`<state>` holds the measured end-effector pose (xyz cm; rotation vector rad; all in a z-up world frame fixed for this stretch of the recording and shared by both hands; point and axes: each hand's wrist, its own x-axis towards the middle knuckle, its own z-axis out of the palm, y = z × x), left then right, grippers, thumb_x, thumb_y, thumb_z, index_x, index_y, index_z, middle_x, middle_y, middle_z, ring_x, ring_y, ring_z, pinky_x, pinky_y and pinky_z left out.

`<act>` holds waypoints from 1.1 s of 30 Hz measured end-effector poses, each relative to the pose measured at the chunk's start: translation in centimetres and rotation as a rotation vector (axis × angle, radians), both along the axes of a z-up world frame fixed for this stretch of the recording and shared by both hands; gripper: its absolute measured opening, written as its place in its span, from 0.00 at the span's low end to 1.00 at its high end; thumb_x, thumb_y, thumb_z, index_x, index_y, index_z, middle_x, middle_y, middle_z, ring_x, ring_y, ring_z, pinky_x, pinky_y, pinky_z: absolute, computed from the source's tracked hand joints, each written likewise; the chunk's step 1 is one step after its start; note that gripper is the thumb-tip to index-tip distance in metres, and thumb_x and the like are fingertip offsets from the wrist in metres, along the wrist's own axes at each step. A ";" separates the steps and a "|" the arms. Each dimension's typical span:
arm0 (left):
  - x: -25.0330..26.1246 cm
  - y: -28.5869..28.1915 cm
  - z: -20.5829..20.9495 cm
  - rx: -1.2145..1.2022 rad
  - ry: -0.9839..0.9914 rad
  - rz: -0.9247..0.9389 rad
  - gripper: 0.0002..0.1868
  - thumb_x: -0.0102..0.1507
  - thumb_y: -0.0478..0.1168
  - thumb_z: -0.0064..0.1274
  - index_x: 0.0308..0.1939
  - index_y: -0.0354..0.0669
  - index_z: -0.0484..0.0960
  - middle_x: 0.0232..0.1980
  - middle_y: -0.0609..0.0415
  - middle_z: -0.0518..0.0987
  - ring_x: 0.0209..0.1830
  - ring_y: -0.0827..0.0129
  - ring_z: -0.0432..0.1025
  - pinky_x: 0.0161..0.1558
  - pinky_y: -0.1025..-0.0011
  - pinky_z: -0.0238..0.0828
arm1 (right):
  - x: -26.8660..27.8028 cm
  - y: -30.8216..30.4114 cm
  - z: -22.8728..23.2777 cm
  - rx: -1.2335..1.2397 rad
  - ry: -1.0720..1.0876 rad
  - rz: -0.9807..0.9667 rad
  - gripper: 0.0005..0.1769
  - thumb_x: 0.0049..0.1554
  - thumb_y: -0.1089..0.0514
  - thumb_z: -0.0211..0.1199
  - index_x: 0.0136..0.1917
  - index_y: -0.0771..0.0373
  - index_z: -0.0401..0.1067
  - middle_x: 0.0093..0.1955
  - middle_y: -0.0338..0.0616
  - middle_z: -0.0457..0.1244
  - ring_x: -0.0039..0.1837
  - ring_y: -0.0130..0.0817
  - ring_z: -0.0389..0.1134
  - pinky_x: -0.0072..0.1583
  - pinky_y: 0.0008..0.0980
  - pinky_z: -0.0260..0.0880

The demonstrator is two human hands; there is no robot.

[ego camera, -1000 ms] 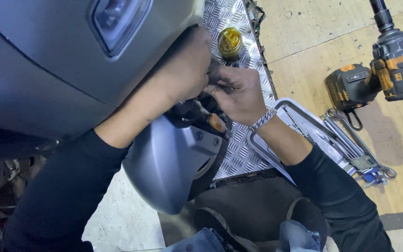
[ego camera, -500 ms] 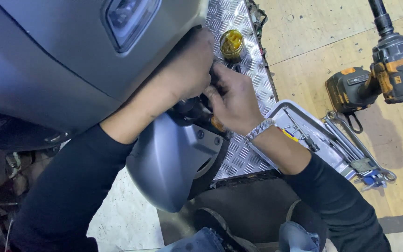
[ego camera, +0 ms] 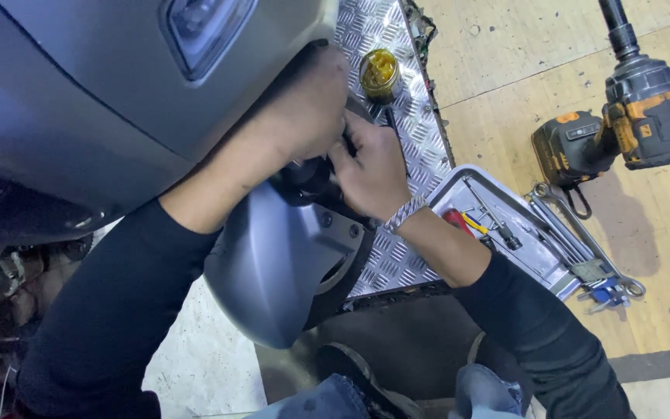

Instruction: The person works on the front wheel area of a motorcycle, using a ratchet and socket to tighten bolts on the front fender and fork assembly. They also handle a small black plastic part near the wheel hub and adjust components around the brake caliper.

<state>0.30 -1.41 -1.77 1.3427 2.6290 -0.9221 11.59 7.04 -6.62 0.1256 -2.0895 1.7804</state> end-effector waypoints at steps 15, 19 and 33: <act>-1.3 0.9 -2.9 -0.326 0.115 -0.144 0.22 0.63 0.58 0.46 0.47 0.48 0.85 0.47 0.49 0.79 0.50 0.56 0.67 0.48 0.65 0.59 | -0.1 2.9 -0.6 0.202 0.184 0.183 0.04 0.60 0.66 0.50 0.41 0.62 0.62 0.33 0.43 0.58 0.35 0.38 0.58 0.40 0.38 0.55; 0.0 1.3 -0.6 -0.061 0.019 0.165 0.40 0.46 0.62 0.71 0.49 0.41 0.72 0.37 0.52 0.77 0.36 0.57 0.76 0.39 0.64 0.71 | -0.4 3.0 -1.0 0.280 0.296 0.150 0.11 0.61 0.67 0.54 0.57 0.70 0.70 0.49 0.54 0.68 0.50 0.53 0.71 0.52 0.47 0.72; 0.5 0.5 1.2 0.350 -0.303 0.168 0.21 0.44 0.39 0.69 0.39 0.41 0.81 0.35 0.44 0.80 0.32 0.51 0.75 0.36 0.60 0.72 | -0.9 0.0 -0.8 -0.037 -0.092 -0.072 0.09 0.53 0.54 0.60 0.40 0.60 0.75 0.33 0.39 0.69 0.37 0.24 0.61 0.38 0.34 0.57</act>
